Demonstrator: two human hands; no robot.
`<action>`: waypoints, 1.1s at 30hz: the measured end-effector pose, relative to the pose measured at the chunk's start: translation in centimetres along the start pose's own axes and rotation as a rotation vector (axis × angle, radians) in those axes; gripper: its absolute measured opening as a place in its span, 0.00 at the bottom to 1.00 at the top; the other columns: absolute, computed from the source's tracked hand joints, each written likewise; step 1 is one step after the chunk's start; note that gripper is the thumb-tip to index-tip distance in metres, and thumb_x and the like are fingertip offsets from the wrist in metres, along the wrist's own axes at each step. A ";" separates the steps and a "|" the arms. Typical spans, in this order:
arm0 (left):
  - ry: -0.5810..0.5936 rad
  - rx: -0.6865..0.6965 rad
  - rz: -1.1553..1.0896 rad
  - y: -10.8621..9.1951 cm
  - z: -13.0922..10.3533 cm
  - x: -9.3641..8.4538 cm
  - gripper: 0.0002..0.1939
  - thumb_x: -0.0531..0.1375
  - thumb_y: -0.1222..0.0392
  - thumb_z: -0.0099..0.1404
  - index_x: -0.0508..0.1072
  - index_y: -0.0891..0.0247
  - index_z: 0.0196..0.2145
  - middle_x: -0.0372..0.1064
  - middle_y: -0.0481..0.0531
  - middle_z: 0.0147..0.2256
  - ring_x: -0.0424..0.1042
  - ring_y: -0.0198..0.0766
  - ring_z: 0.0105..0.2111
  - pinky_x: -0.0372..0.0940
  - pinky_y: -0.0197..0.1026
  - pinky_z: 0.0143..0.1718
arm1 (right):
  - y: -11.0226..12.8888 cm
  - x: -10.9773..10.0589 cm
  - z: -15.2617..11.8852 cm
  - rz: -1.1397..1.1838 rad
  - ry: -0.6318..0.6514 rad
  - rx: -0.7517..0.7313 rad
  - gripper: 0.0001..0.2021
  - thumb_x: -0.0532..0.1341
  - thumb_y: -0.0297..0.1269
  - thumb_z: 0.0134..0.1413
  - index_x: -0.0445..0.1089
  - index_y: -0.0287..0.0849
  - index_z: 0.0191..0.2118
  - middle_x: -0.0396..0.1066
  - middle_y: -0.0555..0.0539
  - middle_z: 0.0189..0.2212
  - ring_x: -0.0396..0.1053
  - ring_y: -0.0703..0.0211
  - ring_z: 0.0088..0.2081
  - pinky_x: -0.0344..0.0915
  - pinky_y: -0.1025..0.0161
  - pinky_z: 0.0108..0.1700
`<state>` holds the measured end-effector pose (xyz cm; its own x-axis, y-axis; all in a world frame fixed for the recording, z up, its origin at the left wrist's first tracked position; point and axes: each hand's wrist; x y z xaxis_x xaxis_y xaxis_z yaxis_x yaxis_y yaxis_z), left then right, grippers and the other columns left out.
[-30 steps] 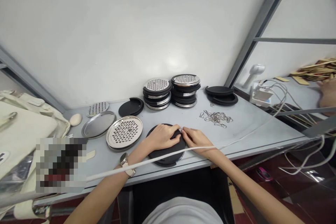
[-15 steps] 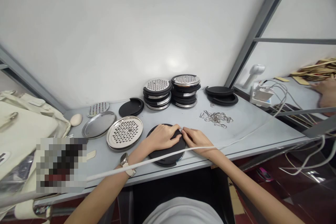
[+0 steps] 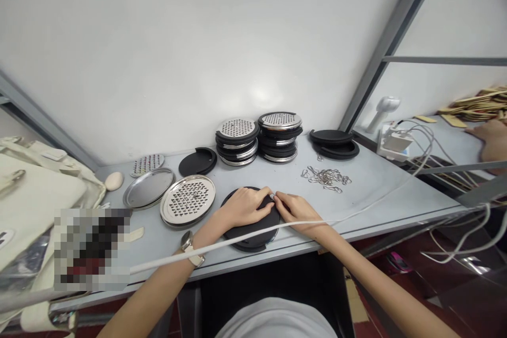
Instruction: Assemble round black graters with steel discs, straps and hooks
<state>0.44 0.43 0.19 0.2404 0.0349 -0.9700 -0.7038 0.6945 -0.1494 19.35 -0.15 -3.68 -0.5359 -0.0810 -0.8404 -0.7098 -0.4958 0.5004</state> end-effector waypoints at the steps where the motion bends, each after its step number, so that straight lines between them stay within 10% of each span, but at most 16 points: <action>1: 0.001 0.001 0.002 0.0 0.0 0.0 0.11 0.50 0.53 0.67 0.64 0.62 0.42 0.69 0.48 0.26 0.71 0.39 0.27 0.58 0.36 0.26 | 0.0 0.0 0.0 0.002 0.000 0.000 0.13 0.45 0.37 0.64 0.60 0.43 0.30 0.66 0.50 0.23 0.62 0.62 0.23 0.53 0.67 0.29; 33: 0.004 0.046 -0.020 0.2 0.0 0.1 0.09 0.48 0.55 0.69 0.62 0.62 0.39 0.67 0.47 0.25 0.69 0.37 0.26 0.55 0.35 0.26 | 0.0 0.0 0.1 0.041 -0.015 0.013 0.14 0.45 0.38 0.64 0.56 0.43 0.27 0.62 0.52 0.20 0.58 0.64 0.21 0.49 0.67 0.26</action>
<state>0.34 0.59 0.11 0.2518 0.0181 -0.9676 -0.6673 0.7274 -0.1600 19.29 -0.08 -3.69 -0.5715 -0.0877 -0.8159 -0.6927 -0.4815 0.5370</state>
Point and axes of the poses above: each hand's wrist, its own z-axis towards the middle knuckle, its own x-axis out of the palm, y = z × x
